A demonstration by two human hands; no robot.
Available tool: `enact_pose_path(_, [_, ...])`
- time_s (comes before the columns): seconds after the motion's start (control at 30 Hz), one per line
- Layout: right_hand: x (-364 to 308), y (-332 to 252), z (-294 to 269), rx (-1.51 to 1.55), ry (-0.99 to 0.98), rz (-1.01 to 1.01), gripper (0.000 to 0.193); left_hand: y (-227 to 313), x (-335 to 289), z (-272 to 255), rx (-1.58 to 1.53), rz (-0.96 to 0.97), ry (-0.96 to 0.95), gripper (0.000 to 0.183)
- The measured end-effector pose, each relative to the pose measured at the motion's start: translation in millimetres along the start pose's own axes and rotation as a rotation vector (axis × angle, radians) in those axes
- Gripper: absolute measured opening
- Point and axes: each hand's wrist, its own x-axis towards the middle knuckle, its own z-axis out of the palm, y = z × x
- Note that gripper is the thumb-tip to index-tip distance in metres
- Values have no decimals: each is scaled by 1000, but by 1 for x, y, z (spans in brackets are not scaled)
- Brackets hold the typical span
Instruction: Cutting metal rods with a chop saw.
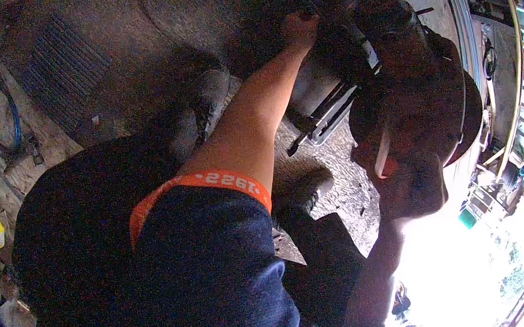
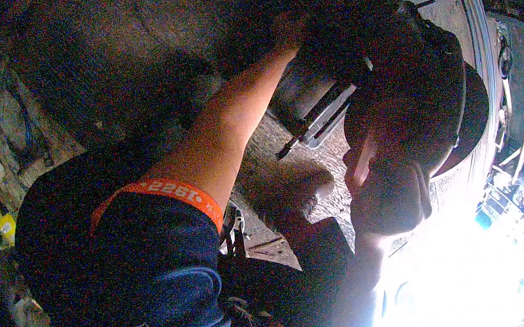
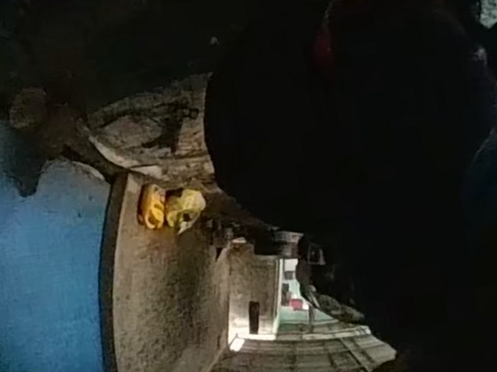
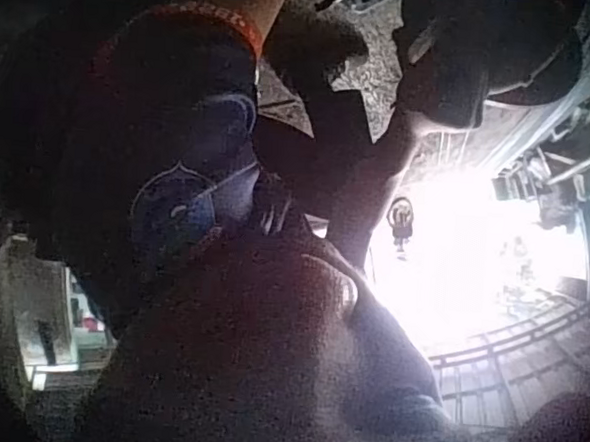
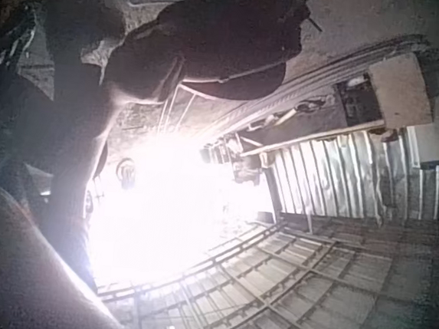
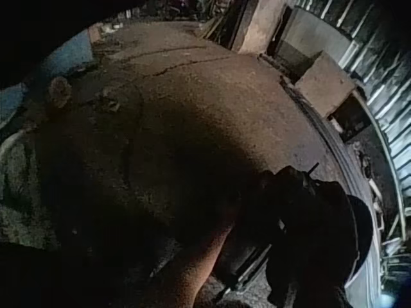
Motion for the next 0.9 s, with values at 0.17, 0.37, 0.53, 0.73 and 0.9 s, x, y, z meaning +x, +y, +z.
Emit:
enact_pose_path(0.17, [-1, 1, 3, -28, 17, 28, 17, 9, -4, -5, -15, -64, 26, 35])
enact_pose_path(0.37, [3, 2, 1, -41, -18, -13, 17, 8, -4, -1, 159, 18, 67, 37])
enact_pose_path(0.53, [8, 4, 0, -29, -38, -13, 17, -3, 0, 10, 77, -229, -54, 36])
enact_pose_path(0.73, [12, 8, -3, -4, -59, 19, 18, -1, -1, 6, 21, -127, 2, 34])
enact_pose_path(0.9, [11, 7, -2, -7, -73, 18, 19, 5, -1, 1, 69, -186, -47, 35])
